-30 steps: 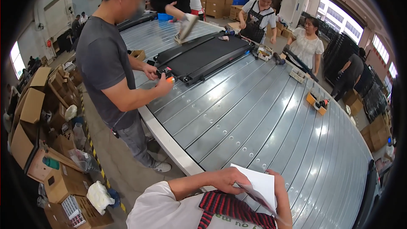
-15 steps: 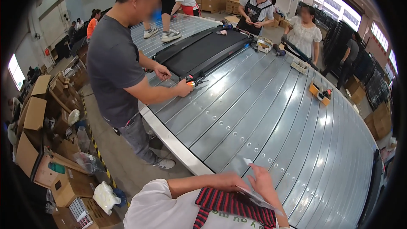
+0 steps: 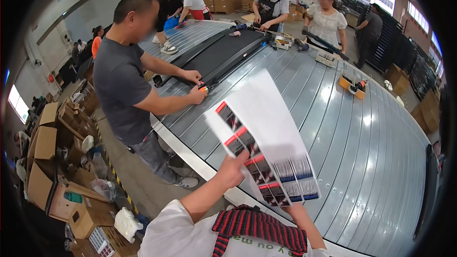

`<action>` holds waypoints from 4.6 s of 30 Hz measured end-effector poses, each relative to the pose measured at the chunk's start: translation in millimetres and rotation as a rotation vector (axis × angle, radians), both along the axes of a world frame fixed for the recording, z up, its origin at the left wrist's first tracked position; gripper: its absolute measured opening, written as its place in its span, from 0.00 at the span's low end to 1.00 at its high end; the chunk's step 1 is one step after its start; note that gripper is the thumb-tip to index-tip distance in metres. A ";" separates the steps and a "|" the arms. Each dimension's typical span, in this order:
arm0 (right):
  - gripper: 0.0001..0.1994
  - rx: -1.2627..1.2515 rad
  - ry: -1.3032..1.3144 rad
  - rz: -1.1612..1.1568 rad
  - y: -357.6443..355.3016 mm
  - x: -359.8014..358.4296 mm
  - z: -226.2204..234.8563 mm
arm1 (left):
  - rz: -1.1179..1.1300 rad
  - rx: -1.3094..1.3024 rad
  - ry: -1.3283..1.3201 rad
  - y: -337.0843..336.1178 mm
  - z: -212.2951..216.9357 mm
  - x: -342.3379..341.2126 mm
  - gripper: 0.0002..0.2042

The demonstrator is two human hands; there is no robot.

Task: Peeling and applying stickers and labels onto treadmills on an assembly line.

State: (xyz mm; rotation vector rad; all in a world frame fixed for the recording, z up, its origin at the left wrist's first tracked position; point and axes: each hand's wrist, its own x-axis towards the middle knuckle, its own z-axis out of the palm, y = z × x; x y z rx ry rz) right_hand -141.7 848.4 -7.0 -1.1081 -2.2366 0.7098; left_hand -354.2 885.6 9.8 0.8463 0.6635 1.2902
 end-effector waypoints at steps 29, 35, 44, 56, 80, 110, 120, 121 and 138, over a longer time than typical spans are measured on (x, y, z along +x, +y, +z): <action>0.17 -0.182 0.081 0.179 34.0 -4.3 -0.2 | -0.686 0.320 1.233 -0.4 -81.4 111.5 0.22; 0.17 -0.239 0.088 0.190 32.1 -10.3 -4.1 | -0.716 0.333 1.223 1.1 -81.6 105.6 0.21; 0.17 -0.342 0.104 0.187 20.9 -13.0 -12.3 | -0.721 0.342 1.194 1.5 -79.0 99.9 0.20; 0.17 -0.471 0.121 0.208 12.3 -17.7 -20.5 | -0.717 0.336 1.181 2.3 -81.8 89.5 0.20; 0.18 -0.703 0.161 0.289 13.5 -29.2 -39.8 | -0.714 0.316 1.179 5.1 -73.9 74.6 0.21; 0.18 -0.893 0.386 0.179 -0.2 -5.3 -75.3 | -0.235 0.221 1.062 11.2 -46.6 17.3 0.21; 0.21 -0.350 -0.174 0.224 34.3 -12.2 -133.3 | 0.358 0.397 0.834 -70.8 48.5 -41.2 0.09; 0.22 -0.355 -0.143 0.223 32.2 -8.2 -139.9 | 0.311 0.394 0.817 -79.1 47.3 -39.5 0.08; 0.19 -0.804 0.747 0.199 -56.2 2.7 -24.2 | 0.022 0.578 1.095 -181.1 -10.0 -45.4 0.17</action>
